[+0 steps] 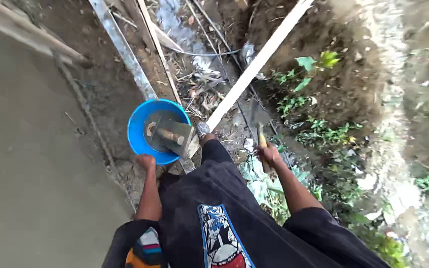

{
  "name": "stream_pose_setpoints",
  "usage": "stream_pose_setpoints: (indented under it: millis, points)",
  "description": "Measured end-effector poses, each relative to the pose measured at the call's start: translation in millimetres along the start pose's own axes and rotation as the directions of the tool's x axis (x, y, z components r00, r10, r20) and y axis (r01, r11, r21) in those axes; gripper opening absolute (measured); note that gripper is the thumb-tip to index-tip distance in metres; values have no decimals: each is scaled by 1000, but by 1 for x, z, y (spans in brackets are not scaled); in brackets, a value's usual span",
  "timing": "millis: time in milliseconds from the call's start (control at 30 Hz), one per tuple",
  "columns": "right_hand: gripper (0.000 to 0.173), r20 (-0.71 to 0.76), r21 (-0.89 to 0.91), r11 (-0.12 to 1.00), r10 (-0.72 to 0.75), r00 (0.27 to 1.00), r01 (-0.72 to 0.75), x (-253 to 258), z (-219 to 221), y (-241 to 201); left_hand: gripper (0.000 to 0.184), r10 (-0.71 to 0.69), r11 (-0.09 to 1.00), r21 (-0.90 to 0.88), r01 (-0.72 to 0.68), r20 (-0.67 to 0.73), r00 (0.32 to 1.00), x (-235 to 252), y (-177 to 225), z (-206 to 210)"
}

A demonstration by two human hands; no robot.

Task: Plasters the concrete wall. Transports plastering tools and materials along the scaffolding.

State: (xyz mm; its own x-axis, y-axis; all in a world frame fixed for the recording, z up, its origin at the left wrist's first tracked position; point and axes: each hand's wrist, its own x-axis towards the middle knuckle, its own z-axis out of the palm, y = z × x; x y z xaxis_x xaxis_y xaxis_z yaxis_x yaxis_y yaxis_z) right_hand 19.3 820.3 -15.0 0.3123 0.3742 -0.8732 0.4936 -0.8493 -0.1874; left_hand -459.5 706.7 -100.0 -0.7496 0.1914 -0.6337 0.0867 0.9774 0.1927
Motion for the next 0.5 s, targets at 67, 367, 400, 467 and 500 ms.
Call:
stream_pose_setpoints:
  millis: [67,367,400,467,500]
  points:
    - [57,106,-150,985,-71,992,86,47,-15,-64,59,-71,995,63,71,-4,997,4,19,1]
    - [61,497,-447,864,23,868,233,186,88,-102,72,-322,946,47,320,40,946,-2,29,-4]
    - [64,513,-491,830,31,858,265,195,99,-95,72,-326,945,24,325,30,945,-1,31,-3]
    - [69,525,-553,782,60,849,287,212,117,-84,73,-331,944,-3,331,8,944,3,27,-2]
    - [69,521,-558,781,68,851,280,217,122,-81,74,-339,941,-1,339,-5,941,4,26,-1]
